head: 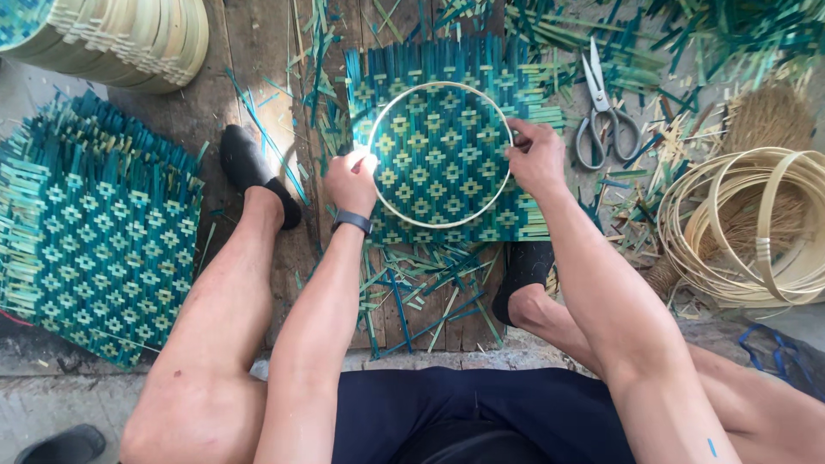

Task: The person sits on the floor and repeatedly places a circular bamboo frame over a woven mat, then uses scissors to trim the excess woven material around the frame's edge. The person flips the frame and mat to trim both sides, repeating the process for multiple units.

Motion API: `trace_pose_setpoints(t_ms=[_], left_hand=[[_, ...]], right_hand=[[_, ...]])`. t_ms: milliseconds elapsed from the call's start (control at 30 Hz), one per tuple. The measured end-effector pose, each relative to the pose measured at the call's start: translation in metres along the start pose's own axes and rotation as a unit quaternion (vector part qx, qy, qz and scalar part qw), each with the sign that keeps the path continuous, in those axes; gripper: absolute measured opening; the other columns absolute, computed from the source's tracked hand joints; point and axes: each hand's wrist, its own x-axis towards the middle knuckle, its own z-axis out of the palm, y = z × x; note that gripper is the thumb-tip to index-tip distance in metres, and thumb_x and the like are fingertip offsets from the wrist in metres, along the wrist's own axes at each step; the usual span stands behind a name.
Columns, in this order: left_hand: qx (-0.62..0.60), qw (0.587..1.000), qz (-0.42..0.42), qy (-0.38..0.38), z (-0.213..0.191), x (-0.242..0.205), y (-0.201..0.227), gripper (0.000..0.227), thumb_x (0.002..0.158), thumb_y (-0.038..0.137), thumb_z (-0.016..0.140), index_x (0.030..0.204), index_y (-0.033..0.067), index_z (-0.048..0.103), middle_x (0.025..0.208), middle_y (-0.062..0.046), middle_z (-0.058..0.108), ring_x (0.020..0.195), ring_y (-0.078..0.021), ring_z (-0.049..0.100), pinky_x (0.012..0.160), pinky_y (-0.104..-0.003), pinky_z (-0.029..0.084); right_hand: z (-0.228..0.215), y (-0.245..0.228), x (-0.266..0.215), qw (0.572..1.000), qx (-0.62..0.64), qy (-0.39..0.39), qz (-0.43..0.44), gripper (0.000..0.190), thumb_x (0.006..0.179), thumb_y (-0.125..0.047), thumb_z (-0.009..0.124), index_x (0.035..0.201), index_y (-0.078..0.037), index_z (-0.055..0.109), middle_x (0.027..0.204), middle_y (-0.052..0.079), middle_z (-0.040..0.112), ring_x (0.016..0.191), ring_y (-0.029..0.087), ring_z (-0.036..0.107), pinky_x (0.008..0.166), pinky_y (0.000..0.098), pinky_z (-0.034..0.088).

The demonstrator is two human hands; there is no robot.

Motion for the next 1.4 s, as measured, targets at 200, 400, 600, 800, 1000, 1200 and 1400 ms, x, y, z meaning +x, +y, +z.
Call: trace_pose_setpoints(t_ms=[200,400,600,800,1000,1200,1400], left_hand=[[0.036,0.986,-0.111,-0.116,-0.003,0.004,-0.011,0.028,0.078,0.029,0.08,0.1,0.0106,0.078,0.085,-0.014,0.075,0.077,-0.0298,0.074,0.069,-0.039,0.054],[0.073,0.985,-0.078,-0.136,-0.014,0.011,0.013,0.021,0.085,0.029,0.076,0.099,0.0136,0.08,0.091,-0.017,0.075,0.082,-0.0345,0.072,0.072,-0.04,0.054],[0.098,0.979,-0.049,-0.173,-0.018,0.011,0.016,0.028,0.083,0.021,0.077,0.109,0.0117,0.079,0.088,-0.021,0.071,0.078,-0.0379,0.069,0.068,-0.043,0.052],[0.05,0.981,-0.138,-0.13,-0.009,0.013,-0.004,0.028,0.071,0.025,0.086,0.095,0.0115,0.083,0.086,-0.011,0.079,0.079,-0.0246,0.077,0.071,-0.033,0.057],[-0.026,0.976,-0.14,-0.166,-0.006,0.022,-0.021,0.028,0.069,0.022,0.087,0.093,0.0072,0.082,0.086,-0.009,0.08,0.078,-0.0195,0.078,0.072,-0.03,0.058],[-0.039,0.967,-0.183,-0.171,0.0,0.023,-0.03,0.028,0.069,0.021,0.087,0.093,0.0077,0.08,0.084,-0.008,0.08,0.076,-0.018,0.078,0.07,-0.029,0.058],[-0.006,0.975,-0.181,-0.125,0.009,0.019,-0.033,0.03,0.063,0.018,0.09,0.091,0.0098,0.082,0.082,-0.007,0.08,0.075,-0.0165,0.076,0.07,-0.028,0.056]], right_hand=[[0.005,0.003,-0.01,0.999,-0.012,0.022,0.022,0.038,0.083,-0.01,0.079,0.121,-0.01,0.078,0.087,0.015,0.076,0.075,0.025,0.072,0.075,0.036,0.056],[-0.003,-0.013,-0.02,0.997,-0.023,0.048,0.051,0.022,0.087,-0.021,0.084,0.099,-0.004,0.081,0.082,0.015,0.075,0.072,0.026,0.072,0.073,0.0368,0.056],[0.001,-0.009,-0.02,0.996,-0.004,0.053,0.072,0.021,0.086,-0.02,0.083,0.093,-0.001,0.078,0.081,0.016,0.075,0.072,0.026,0.073,0.073,0.0373,0.057],[0.014,0.007,-0.019,0.995,-0.049,0.09,0.004,0.02,0.08,-0.016,0.087,0.095,-0.004,0.082,0.085,0.018,0.075,0.076,0.032,0.072,0.073,0.0407,0.055],[0.016,0.012,-0.018,0.996,-0.028,0.068,0.052,0.021,0.083,-0.017,0.086,0.1,-0.006,0.082,0.084,0.016,0.076,0.075,0.03,0.073,0.075,0.0388,0.055],[0.015,0.013,-0.015,0.994,-0.021,0.054,0.098,0.025,0.082,-0.022,0.088,0.101,-0.008,0.082,0.083,0.013,0.077,0.072,0.023,0.072,0.071,0.0353,0.055],[0.015,0.011,-0.012,0.993,-0.015,0.053,0.104,0.025,0.081,-0.021,0.088,0.101,-0.008,0.082,0.084,0.012,0.078,0.072,0.021,0.072,0.072,0.0338,0.055]])
